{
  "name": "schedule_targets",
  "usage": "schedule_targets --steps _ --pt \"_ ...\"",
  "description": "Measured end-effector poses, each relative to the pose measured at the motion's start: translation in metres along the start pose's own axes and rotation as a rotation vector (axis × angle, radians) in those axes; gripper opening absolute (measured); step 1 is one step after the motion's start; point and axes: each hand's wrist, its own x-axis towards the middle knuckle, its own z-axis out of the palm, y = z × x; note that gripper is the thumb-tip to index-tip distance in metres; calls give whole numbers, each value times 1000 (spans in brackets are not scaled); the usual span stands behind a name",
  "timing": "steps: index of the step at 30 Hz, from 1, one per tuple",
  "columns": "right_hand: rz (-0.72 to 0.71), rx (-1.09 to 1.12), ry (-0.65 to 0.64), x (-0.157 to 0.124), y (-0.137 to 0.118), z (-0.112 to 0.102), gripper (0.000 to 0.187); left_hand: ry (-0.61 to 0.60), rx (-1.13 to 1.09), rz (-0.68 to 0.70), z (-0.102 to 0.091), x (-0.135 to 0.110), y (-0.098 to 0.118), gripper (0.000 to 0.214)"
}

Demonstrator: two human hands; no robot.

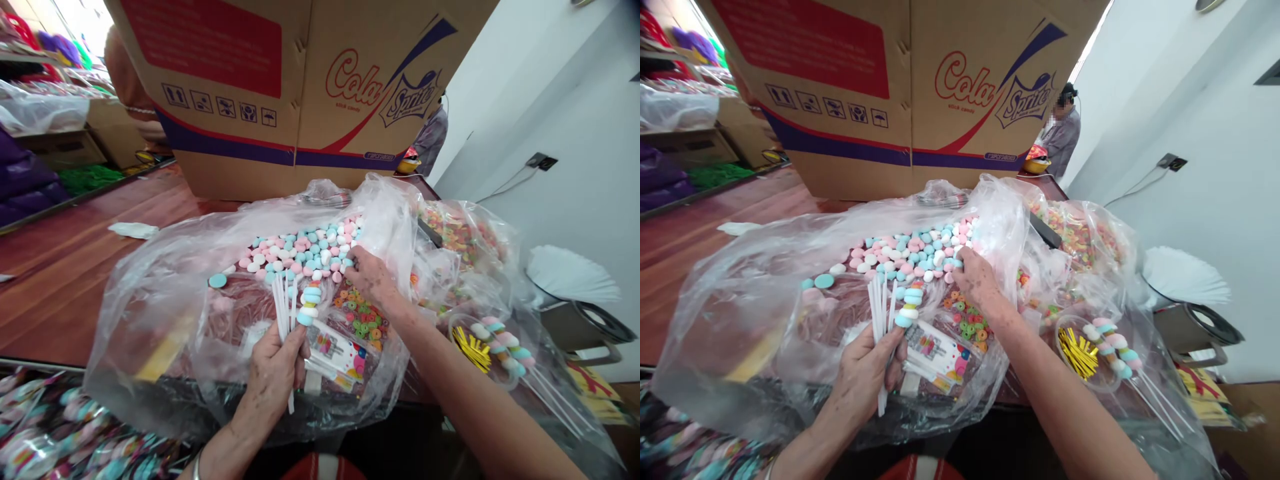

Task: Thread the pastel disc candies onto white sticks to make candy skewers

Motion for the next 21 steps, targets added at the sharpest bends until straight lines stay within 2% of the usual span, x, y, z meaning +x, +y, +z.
schedule_targets --steps 4,8,11,16,21 --pt "-82 -251 -80 -3 4 6 25 -10 18 3 -1 -1 0 36" --pt "-116 -306 -145 -10 -12 18 27 -5 23 14 0 -1 1 36" --pt "-139 -301 -164 -12 -19 17 32 -8 17 14 1 -1 1 36" --pt "-193 -236 -231 -12 -1 10 26 -14 30 22 1 -1 3 33" --pt "-142 -263 -124 -6 17 8 23 -19 38 36 2 0 5 31"
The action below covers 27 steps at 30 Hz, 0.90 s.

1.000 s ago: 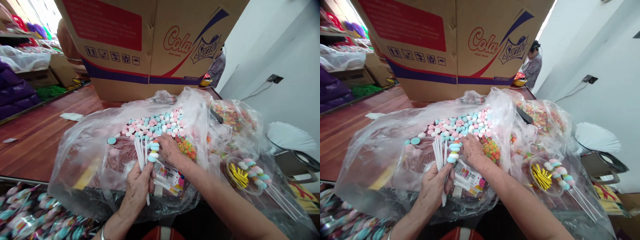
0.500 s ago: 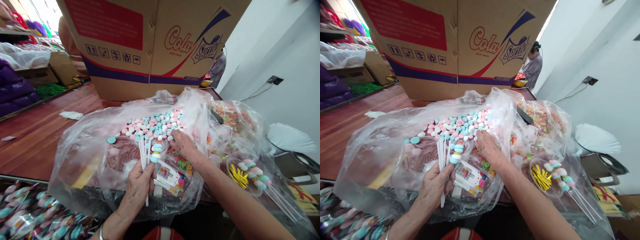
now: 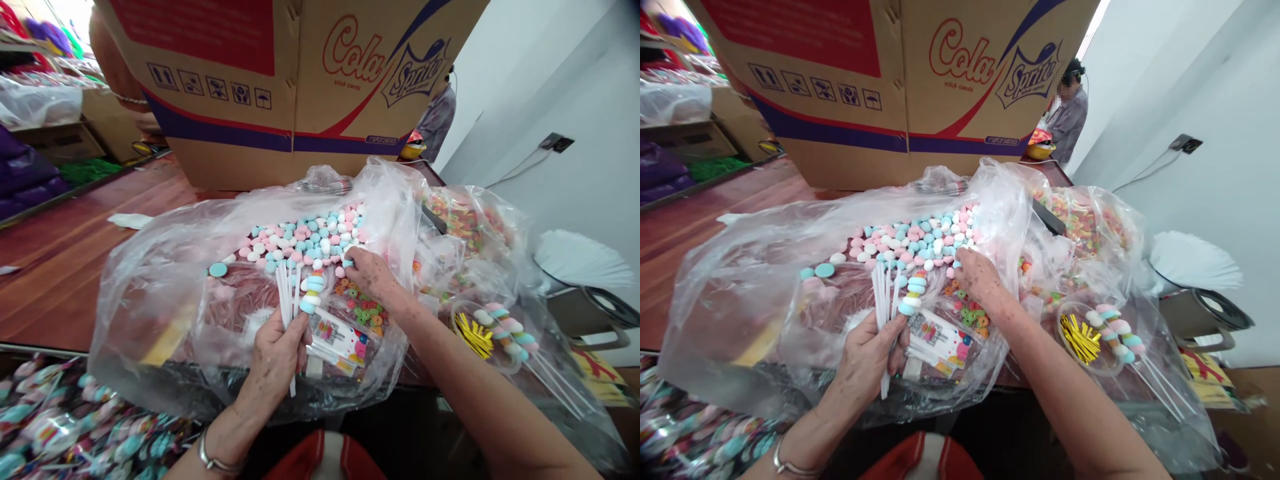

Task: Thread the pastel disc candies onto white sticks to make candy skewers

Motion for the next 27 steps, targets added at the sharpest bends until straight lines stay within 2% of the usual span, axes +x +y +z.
schedule_targets --steps 7,13,17,24,27 --pt "15 39 26 0 -5 -5 19 -7 -5 -8 0 0 -1 30" --pt "-57 15 -37 -3 -5 1 17 -11 12 1 1 -1 0 30" --pt "-120 11 -69 -8 -14 2 22 -6 17 -9 1 0 0 30" --pt "-101 -32 -131 -16 -31 -2 28 -9 27 -12 1 -2 1 28" --pt "-130 -22 -98 -18 -33 2 30 -8 24 -17 1 -1 1 28"
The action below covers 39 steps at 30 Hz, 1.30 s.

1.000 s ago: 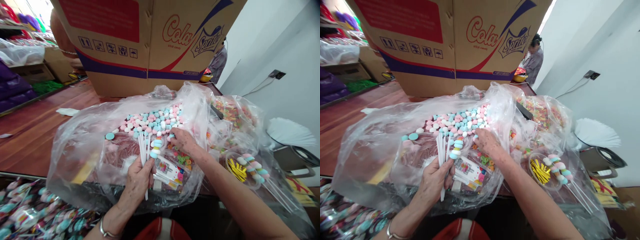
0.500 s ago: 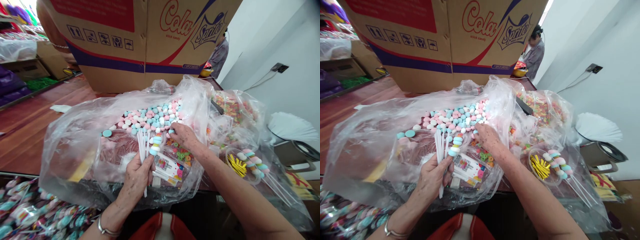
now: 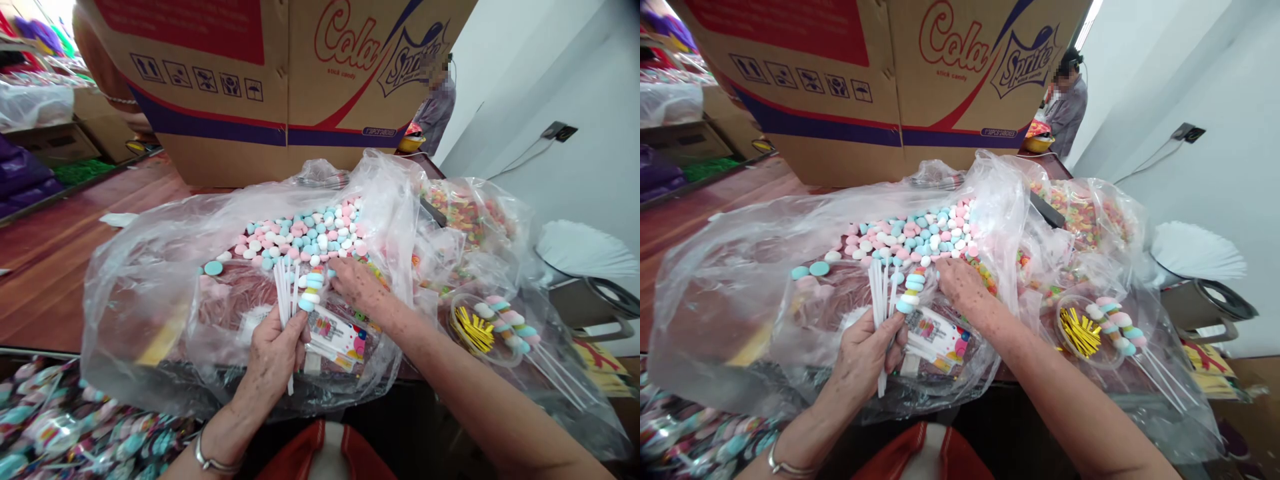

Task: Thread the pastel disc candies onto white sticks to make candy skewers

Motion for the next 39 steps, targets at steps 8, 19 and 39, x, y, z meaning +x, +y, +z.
schedule_targets --steps 8,19,39 --pt "43 38 41 4 4 4 29 7 7 -5 2 -1 3 30" --pt "59 45 64 8 10 6 30 2 12 -2 1 -1 2 30" --pt "33 -20 31 3 11 2 28 -4 -10 -19 1 -1 0 35"
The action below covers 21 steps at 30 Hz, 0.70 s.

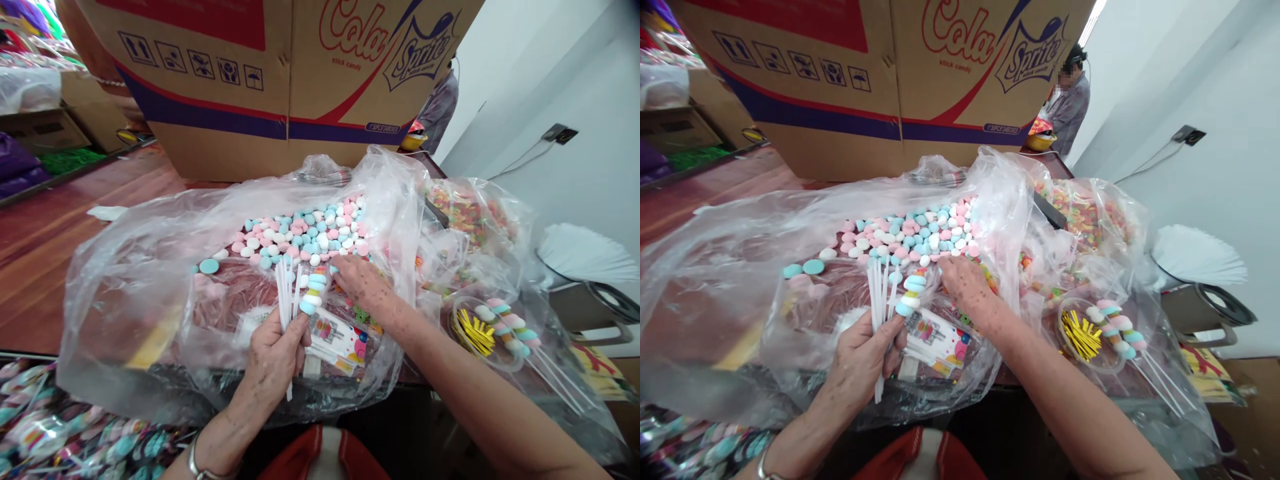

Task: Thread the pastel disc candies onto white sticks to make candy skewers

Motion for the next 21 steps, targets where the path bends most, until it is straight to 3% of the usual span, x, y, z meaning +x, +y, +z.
schedule_targets --steps 4,8,10,13,16,18,21 --pt "-43 -21 -3 -3 -5 3 26 9 11 -5 0 1 -1 34" --pt "-46 102 72 2 -3 9 33 -1 17 -9 -1 1 0 35" --pt "69 294 119 7 0 7 32 -3 29 -14 -1 0 0 35" --pt "239 857 183 13 6 -3 19 -8 60 -25 0 0 1 37" --pt "253 1412 148 12 8 -13 16 -16 82 -30 -1 1 -1 37" --pt "250 1569 81 10 6 -16 19 -23 92 -20 -2 1 -2 36" --pt "284 1612 23 7 1 -13 22 -27 114 -9 -2 2 -3 35"
